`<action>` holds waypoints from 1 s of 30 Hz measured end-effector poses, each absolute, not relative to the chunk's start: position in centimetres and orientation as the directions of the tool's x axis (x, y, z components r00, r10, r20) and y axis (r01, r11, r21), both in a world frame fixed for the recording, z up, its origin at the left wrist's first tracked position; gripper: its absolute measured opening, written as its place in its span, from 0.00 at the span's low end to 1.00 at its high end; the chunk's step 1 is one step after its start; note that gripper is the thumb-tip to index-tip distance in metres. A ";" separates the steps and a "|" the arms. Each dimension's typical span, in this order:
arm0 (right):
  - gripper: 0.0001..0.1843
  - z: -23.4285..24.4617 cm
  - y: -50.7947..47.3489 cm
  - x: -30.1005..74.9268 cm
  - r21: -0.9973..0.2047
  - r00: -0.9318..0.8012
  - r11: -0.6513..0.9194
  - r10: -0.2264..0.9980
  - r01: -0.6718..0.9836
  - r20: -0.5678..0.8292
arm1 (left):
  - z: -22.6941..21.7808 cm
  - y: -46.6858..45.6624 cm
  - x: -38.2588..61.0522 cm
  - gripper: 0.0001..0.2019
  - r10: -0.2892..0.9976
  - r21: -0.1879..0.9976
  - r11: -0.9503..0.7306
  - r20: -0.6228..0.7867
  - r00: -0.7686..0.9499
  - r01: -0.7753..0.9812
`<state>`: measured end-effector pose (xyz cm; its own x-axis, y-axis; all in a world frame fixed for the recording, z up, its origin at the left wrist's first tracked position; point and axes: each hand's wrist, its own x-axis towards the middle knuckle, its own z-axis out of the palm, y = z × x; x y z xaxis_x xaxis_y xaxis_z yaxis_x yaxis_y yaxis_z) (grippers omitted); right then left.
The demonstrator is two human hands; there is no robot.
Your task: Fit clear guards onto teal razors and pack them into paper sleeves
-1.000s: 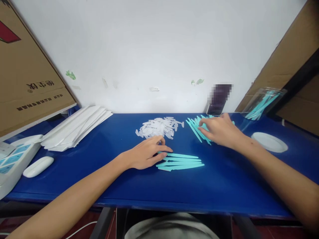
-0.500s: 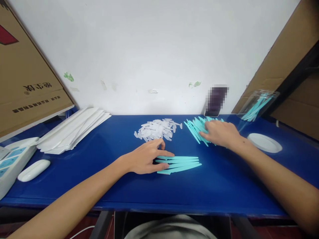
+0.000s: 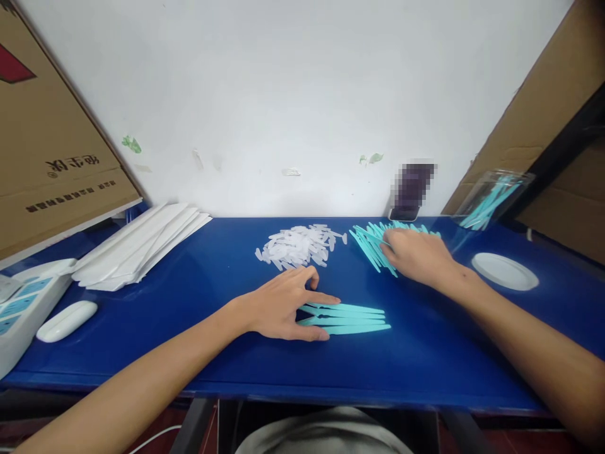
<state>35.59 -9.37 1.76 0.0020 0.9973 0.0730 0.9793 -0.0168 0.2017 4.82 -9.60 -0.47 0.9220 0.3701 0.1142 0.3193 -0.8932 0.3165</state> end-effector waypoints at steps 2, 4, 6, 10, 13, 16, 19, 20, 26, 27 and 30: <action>0.18 1.9 -9.8 35.1 0.170 -0.066 0.050 0.994 0.984 0.085 | -0.4 -9.5 4.7 0.31 0.362 0.336 -0.893 0.136 0.922 0.301; 0.17 2.0 -10.2 34.6 0.093 -0.185 0.179 0.981 0.980 0.061 | -0.3 -9.2 4.5 0.29 0.394 0.355 -0.884 0.215 0.894 0.304; 0.17 2.0 -10.7 34.0 -0.030 -0.347 0.348 0.937 0.937 0.022 | -0.2 -8.6 4.0 0.25 0.469 0.362 -0.867 0.359 0.807 0.343; 0.19 1.7 -11.7 32.8 -0.238 -0.579 0.557 0.815 0.796 -0.028 | -0.5 -7.1 2.9 0.20 0.575 0.374 -0.818 0.568 0.588 0.438; 0.19 1.4 -12.2 32.0 -0.327 -0.641 0.592 0.765 0.737 -0.061 | -0.8 -6.5 2.5 0.19 0.579 0.349 -0.814 0.552 0.599 0.465; 0.17 1.4 -12.4 31.5 -0.357 -0.658 0.595 0.749 0.720 -0.078 | -0.8 -6.5 2.6 0.19 0.569 0.301 -0.822 0.477 0.670 0.484; 0.16 1.6 -12.6 31.2 -0.347 -0.651 0.594 0.756 0.726 -0.070 | -0.7 -6.8 2.9 0.19 0.555 0.265 -0.832 0.400 0.729 0.488; 0.15 1.7 -12.7 31.2 -0.345 -0.651 0.595 0.757 0.726 -0.066 | -0.7 -6.9 3.0 0.19 0.549 0.261 -0.835 0.379 0.744 0.484; 0.12 1.7 -13.1 30.7 -0.335 -0.656 0.607 0.753 0.721 -0.050 | -0.6 -7.0 3.2 0.20 0.514 0.263 -0.853 0.280 0.811 0.450; 0.12 1.6 -13.1 30.7 -0.331 -0.655 0.607 0.754 0.722 -0.045 | -0.6 -7.1 3.2 0.19 0.504 0.265 -0.858 0.270 0.820 0.439; 0.13 1.7 -12.9 30.8 -0.337 -0.646 0.599 0.762 0.727 -0.039 | -0.5 -7.2 3.3 0.19 0.473 0.273 -0.872 0.252 0.844 0.407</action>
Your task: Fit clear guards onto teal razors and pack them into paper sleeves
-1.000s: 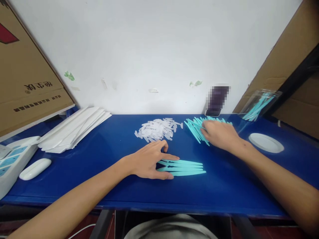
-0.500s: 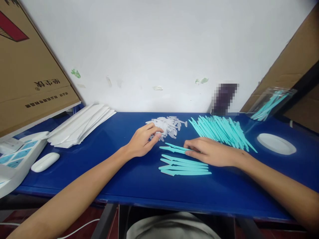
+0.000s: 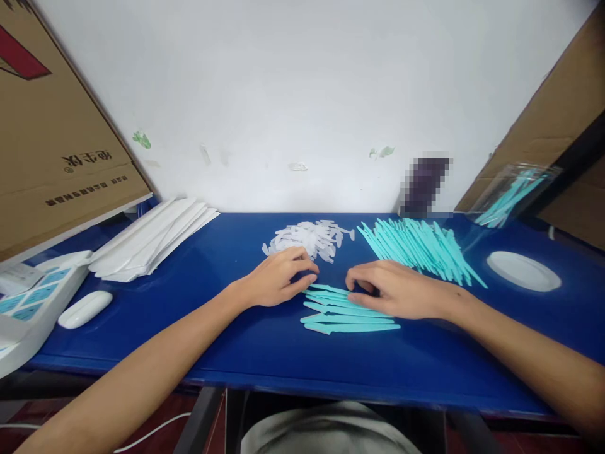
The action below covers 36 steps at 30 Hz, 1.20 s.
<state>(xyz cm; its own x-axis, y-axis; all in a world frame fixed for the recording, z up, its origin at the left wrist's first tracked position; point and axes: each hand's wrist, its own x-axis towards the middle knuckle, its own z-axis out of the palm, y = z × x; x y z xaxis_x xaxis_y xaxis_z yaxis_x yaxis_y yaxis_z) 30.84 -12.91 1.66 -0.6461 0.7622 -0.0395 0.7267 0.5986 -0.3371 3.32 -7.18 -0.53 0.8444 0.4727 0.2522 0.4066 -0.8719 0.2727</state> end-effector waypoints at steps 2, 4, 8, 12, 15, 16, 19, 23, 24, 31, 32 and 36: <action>0.14 1.7 -12.7 31.0 -0.336 -0.634 0.588 0.772 0.735 -0.036 | -0.5 -7.3 3.4 0.19 0.459 0.274 -0.878 0.244 0.854 0.394; 0.14 1.6 -12.4 31.2 -0.326 -0.623 0.581 0.781 0.746 -0.034 | -0.4 -7.3 3.4 0.19 0.454 0.275 -0.879 0.234 0.860 0.389; 0.11 1.4 -12.2 31.5 -0.314 -0.611 0.568 0.790 0.761 -0.050 | -0.6 -7.3 3.4 0.18 0.450 0.276 -0.880 0.218 0.866 0.387; 0.11 1.0 -12.1 31.5 -0.312 -0.612 0.573 0.790 0.758 -0.036 | -1.0 -7.2 3.5 0.18 0.454 0.274 -0.877 0.203 0.867 0.395; 0.12 0.6 -12.0 31.2 -0.302 -0.618 0.590 0.786 0.749 0.001 | -1.3 -7.1 3.6 0.18 0.464 0.260 -0.875 0.212 0.860 0.408; 0.12 0.5 -11.9 31.1 -0.295 -0.622 0.597 0.783 0.746 0.012 | -1.3 -7.0 3.6 0.17 0.467 0.253 -0.875 0.218 0.857 0.412; 0.14 0.2 -11.7 31.1 -0.254 -0.601 0.590 0.798 0.766 0.042 | -1.4 -7.0 3.5 0.17 0.468 0.247 -0.876 0.229 0.853 0.415; 0.16 0.4 -11.0 32.0 -0.188 -0.364 0.401 0.909 0.896 0.203 | -1.3 -7.0 3.5 0.17 0.449 0.249 -0.885 0.231 0.863 0.393; 0.17 0.5 -10.8 32.4 -0.192 -0.314 0.364 0.917 0.912 0.245 | -1.3 -7.0 3.5 0.17 0.442 0.244 -0.889 0.230 0.867 0.388; 0.26 0.4 -9.5 34.6 0.102 -0.092 0.074 0.979 0.992 0.180 | -1.4 -7.1 3.8 0.19 0.428 0.227 -0.898 0.243 0.870 0.378; 0.27 0.2 -9.4 34.7 0.134 -0.079 0.061 0.988 0.989 0.136 | -1.3 -7.1 3.8 0.20 0.435 0.231 -0.894 0.246 0.866 0.384; 0.27 -0.5 -8.9 35.0 0.182 -0.072 0.061 0.996 0.981 0.054 | -1.2 -7.1 3.7 0.20 0.445 0.230 -0.890 0.256 0.858 0.393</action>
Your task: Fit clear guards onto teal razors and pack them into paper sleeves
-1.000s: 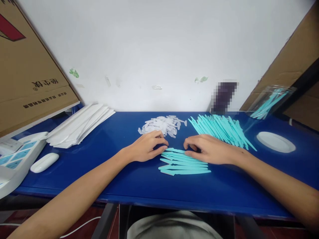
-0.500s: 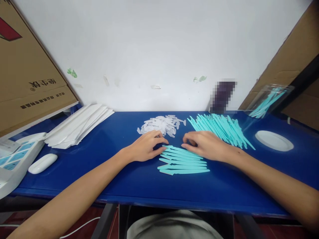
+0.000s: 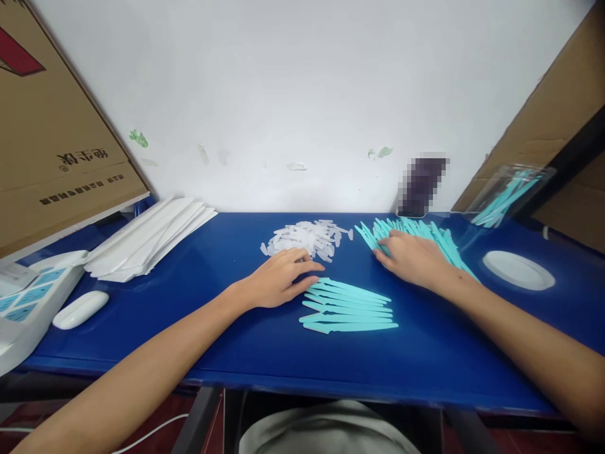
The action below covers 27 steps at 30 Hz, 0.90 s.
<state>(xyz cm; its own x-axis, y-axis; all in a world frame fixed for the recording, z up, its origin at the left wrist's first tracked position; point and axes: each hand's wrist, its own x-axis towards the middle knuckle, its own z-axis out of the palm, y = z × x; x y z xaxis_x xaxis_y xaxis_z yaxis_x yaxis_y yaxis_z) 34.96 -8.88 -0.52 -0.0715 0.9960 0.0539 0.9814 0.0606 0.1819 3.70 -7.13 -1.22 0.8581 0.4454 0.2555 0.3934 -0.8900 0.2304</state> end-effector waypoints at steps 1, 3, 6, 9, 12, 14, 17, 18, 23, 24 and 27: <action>0.27 -0.6 -8.8 34.9 0.188 -0.073 0.061 0.996 0.980 0.056 | -1.2 -7.1 3.7 0.20 0.445 0.230 -0.891 0.258 0.858 0.393; 0.26 -0.7 -8.6 34.8 0.201 -0.074 0.060 0.995 0.978 0.064 | -1.2 -7.0 3.7 0.20 0.443 0.231 -0.891 0.258 0.858 0.391; 0.27 -0.4 -8.2 34.3 0.213 -0.059 0.041 0.995 0.976 0.080 | -1.1 -7.0 3.7 0.20 0.442 0.232 -0.892 0.261 0.858 0.389; 0.26 0.2 -7.6 33.8 0.185 -0.061 0.051 0.997 0.981 0.045 | -0.9 -7.1 3.6 0.20 0.446 0.234 -0.891 0.278 0.851 0.390; 0.22 0.7 -7.0 33.6 0.148 -0.077 0.078 0.997 0.986 -0.010 | -0.7 -7.2 3.6 0.20 0.448 0.236 -0.890 0.295 0.844 0.390; 0.19 1.0 -6.7 33.5 0.137 -0.065 0.068 0.997 0.988 -0.028 | -0.6 -7.2 3.6 0.20 0.448 0.235 -0.890 0.301 0.842 0.390; 0.17 1.3 -6.7 33.6 0.127 -0.041 0.049 0.997 0.991 -0.063 | -0.6 -7.2 3.6 0.20 0.447 0.230 -0.891 0.303 0.842 0.390; 0.17 1.4 -6.7 33.6 0.127 -0.037 0.046 0.996 0.991 -0.077 | -0.6 -7.1 3.6 0.20 0.447 0.228 -0.892 0.303 0.842 0.392; 0.18 1.6 -7.4 33.3 0.149 -0.036 0.056 0.991 0.987 -0.130 | -0.7 -7.1 3.6 0.20 0.448 0.222 -0.891 0.297 0.843 0.396; 0.17 1.7 -7.5 33.1 0.156 -0.038 0.059 0.990 0.986 -0.134 | -0.7 -7.1 3.6 0.21 0.451 0.225 -0.890 0.293 0.843 0.397; 0.15 1.8 -7.7 32.6 0.175 -0.036 0.061 0.989 0.983 -0.142 | -0.6 -7.1 3.6 0.21 0.460 0.240 -0.883 0.280 0.843 0.403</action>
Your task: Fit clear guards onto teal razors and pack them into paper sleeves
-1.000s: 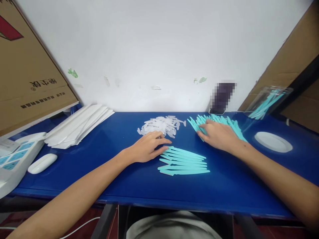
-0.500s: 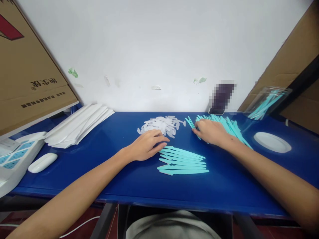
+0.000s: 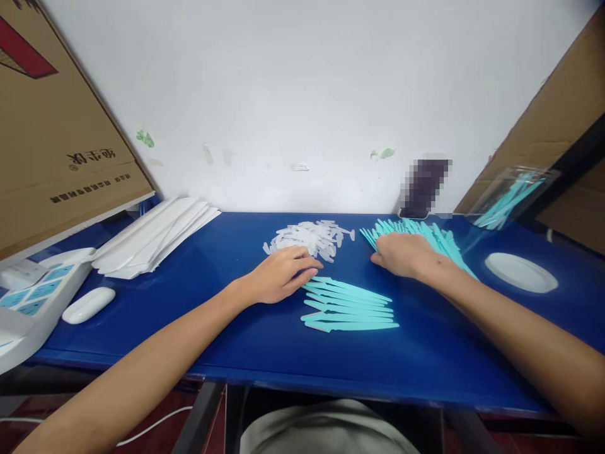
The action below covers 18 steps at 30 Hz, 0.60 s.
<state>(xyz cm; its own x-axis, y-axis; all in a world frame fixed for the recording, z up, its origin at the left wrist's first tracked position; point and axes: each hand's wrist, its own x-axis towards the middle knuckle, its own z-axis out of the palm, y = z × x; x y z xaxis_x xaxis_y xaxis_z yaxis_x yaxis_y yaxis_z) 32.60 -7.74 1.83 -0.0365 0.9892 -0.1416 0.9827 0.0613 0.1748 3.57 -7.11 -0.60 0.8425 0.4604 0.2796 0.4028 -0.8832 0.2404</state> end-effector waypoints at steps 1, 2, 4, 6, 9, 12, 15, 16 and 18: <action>0.15 1.9 -7.8 32.5 0.178 -0.034 0.060 0.989 0.982 -0.142 | -0.6 -7.1 3.6 0.22 0.464 0.244 -0.881 0.276 0.842 0.405; 0.15 1.9 -7.8 32.4 0.178 -0.032 0.057 0.989 0.982 -0.141 | -0.6 -7.1 3.6 0.22 0.467 0.248 -0.879 0.273 0.841 0.408; 0.15 2.0 -7.8 32.3 0.170 -0.028 0.051 0.990 0.984 -0.135 | -0.6 -7.1 3.6 0.21 0.470 0.252 -0.877 0.270 0.840 0.410; 0.16 2.1 -7.9 32.3 0.159 -0.023 0.043 0.992 0.986 -0.124 | -0.5 -7.1 3.6 0.21 0.465 0.256 -0.879 0.274 0.842 0.402; 0.16 2.1 -7.9 32.4 0.142 -0.025 0.040 0.994 0.989 -0.110 | -0.5 -7.1 3.5 0.20 0.449 0.256 -0.888 0.302 0.841 0.382; 0.17 1.8 -8.0 33.0 0.125 -0.044 0.058 0.993 0.990 -0.110 | -0.4 -7.2 3.4 0.19 0.443 0.248 -0.893 0.330 0.834 0.376; 0.17 1.6 -8.1 34.1 0.105 -0.091 0.106 0.987 0.989 -0.134 | -0.5 -7.1 3.4 0.19 0.443 0.250 -0.893 0.340 0.830 0.374; 0.18 1.5 -8.3 34.5 0.100 -0.113 0.128 0.983 0.987 -0.144 | -0.6 -7.1 3.4 0.19 0.448 0.257 -0.890 0.345 0.825 0.375; 0.18 1.7 -8.6 35.2 0.089 -0.160 0.175 0.975 0.981 -0.152 | -0.8 -6.9 3.4 0.19 0.476 0.295 -0.875 0.378 0.794 0.384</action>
<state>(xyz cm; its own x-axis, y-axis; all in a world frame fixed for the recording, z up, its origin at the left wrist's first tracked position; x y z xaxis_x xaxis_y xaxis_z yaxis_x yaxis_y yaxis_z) 35.16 -8.65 1.67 -0.1600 0.9754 -0.1518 0.9805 0.1747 0.0894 3.43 -6.89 -0.84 0.7943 0.4758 0.3778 0.3839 -0.8750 0.2950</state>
